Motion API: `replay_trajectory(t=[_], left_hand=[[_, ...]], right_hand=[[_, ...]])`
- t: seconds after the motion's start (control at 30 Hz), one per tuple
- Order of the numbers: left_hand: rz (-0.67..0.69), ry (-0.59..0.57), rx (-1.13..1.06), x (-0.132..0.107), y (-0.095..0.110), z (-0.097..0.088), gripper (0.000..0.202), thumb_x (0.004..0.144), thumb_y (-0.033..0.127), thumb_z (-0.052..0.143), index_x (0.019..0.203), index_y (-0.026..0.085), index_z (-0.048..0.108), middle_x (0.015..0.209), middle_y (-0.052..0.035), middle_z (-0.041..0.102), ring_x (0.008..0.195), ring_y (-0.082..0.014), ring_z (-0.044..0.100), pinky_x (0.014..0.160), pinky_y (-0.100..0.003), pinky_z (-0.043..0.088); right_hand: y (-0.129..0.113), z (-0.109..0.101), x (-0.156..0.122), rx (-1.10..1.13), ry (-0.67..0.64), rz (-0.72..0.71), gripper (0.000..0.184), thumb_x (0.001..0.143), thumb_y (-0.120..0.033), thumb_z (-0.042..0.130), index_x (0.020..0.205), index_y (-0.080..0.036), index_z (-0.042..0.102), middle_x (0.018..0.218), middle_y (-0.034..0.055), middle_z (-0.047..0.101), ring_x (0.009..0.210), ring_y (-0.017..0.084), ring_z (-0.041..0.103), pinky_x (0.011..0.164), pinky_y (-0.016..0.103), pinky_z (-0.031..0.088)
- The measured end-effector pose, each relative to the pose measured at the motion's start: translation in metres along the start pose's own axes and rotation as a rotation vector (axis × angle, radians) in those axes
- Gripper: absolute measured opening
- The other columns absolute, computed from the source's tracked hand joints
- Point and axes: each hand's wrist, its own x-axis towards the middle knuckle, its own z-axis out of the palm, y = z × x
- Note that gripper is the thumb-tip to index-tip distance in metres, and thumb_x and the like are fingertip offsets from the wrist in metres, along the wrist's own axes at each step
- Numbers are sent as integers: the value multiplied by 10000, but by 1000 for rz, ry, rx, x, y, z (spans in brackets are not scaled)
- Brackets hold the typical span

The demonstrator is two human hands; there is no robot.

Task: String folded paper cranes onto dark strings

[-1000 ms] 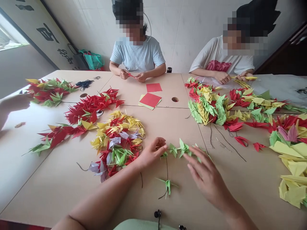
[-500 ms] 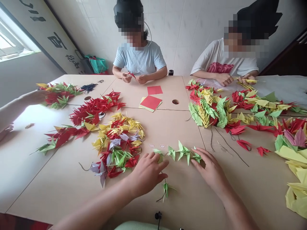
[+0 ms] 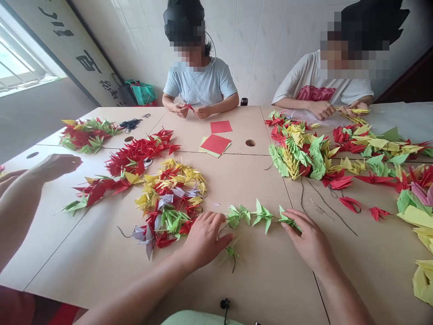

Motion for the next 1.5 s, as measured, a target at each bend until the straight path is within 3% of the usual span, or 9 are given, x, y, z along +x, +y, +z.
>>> replay_trajectory(t=[0.13, 0.23, 0.37, 0.5, 0.6, 0.8, 1.0, 1.13, 1.5], left_hand=[[-26, 35, 23, 24, 5, 13, 407, 811, 400, 675, 1108, 161, 530, 989, -122, 680, 954, -336, 624, 819, -501, 492], [7, 31, -4, 34, 6, 24, 292, 803, 202, 636, 1076, 184, 532, 987, -104, 684, 948, -305, 635, 864, -478, 485], [87, 13, -99, 30, 4, 27, 393, 739, 32, 540, 1092, 200, 505, 1056, -88, 665, 1004, -252, 629, 909, -411, 493], [148, -27, -206, 19, 6, 21, 444, 740, 21, 511, 1143, 206, 478, 1086, -77, 655, 1020, -214, 633, 866, -333, 526], [153, -44, -269, 14, 9, 19, 441, 747, 29, 514, 1150, 202, 469, 1077, -74, 658, 993, -200, 645, 851, -314, 532], [60, -30, -340, 8, 7, 21, 440, 752, 76, 560, 1165, 198, 469, 1014, -63, 663, 906, -192, 657, 782, -309, 539], [5, -12, -380, 10, 6, 15, 275, 790, 151, 598, 1059, 186, 557, 930, -42, 652, 765, -159, 632, 697, -282, 527], [61, -23, -421, 10, 7, 10, 186, 811, 140, 605, 987, 193, 630, 929, -33, 646, 787, -134, 628, 738, -246, 520], [177, 32, -324, 5, -6, 26, 363, 760, 11, 503, 1024, 194, 672, 1015, -77, 580, 915, -174, 605, 822, -294, 513]], right_hand=[[-2, 1, 0, -33, 38, -49, 336, 930, -408, 466, 1028, -180, 692, 1100, 126, 715, 974, 284, 696, 774, 421, 577], [-5, 0, 0, -72, 89, -91, 366, 943, -433, 452, 1029, -174, 696, 1091, 147, 709, 984, 312, 681, 805, 474, 550], [-27, -2, -1, -115, 152, -156, 300, 932, -385, 514, 1072, -183, 687, 1142, 173, 689, 1141, 389, 586, 976, 623, 388], [-67, 2, -4, -75, 32, -318, 320, 897, -280, 603, 1215, -303, 627, 1276, 78, 656, 1256, 342, 522, 1091, 597, 280], [-85, 8, -6, 13, -82, -414, 425, 902, -132, 532, 1304, -269, 550, 1258, 89, 667, 1257, 343, 523, 1088, 655, 231], [-75, 12, -6, 73, -45, -365, 252, 889, -69, 487, 1057, -215, 604, 936, 64, 741, 920, 265, 685, 1046, 628, 329], [-75, 10, -5, 144, -9, -373, 247, 872, -37, 488, 971, -246, 575, 883, 15, 739, 862, 218, 690, 1031, 550, 392], [-76, 11, -5, 176, -15, -369, 239, 876, -57, 507, 992, -250, 589, 883, 17, 743, 854, 219, 693, 1009, 535, 422], [-79, 11, -6, 228, -16, -327, 316, 907, -86, 493, 1131, -272, 617, 867, 16, 744, 789, 198, 677, 988, 503, 455]])
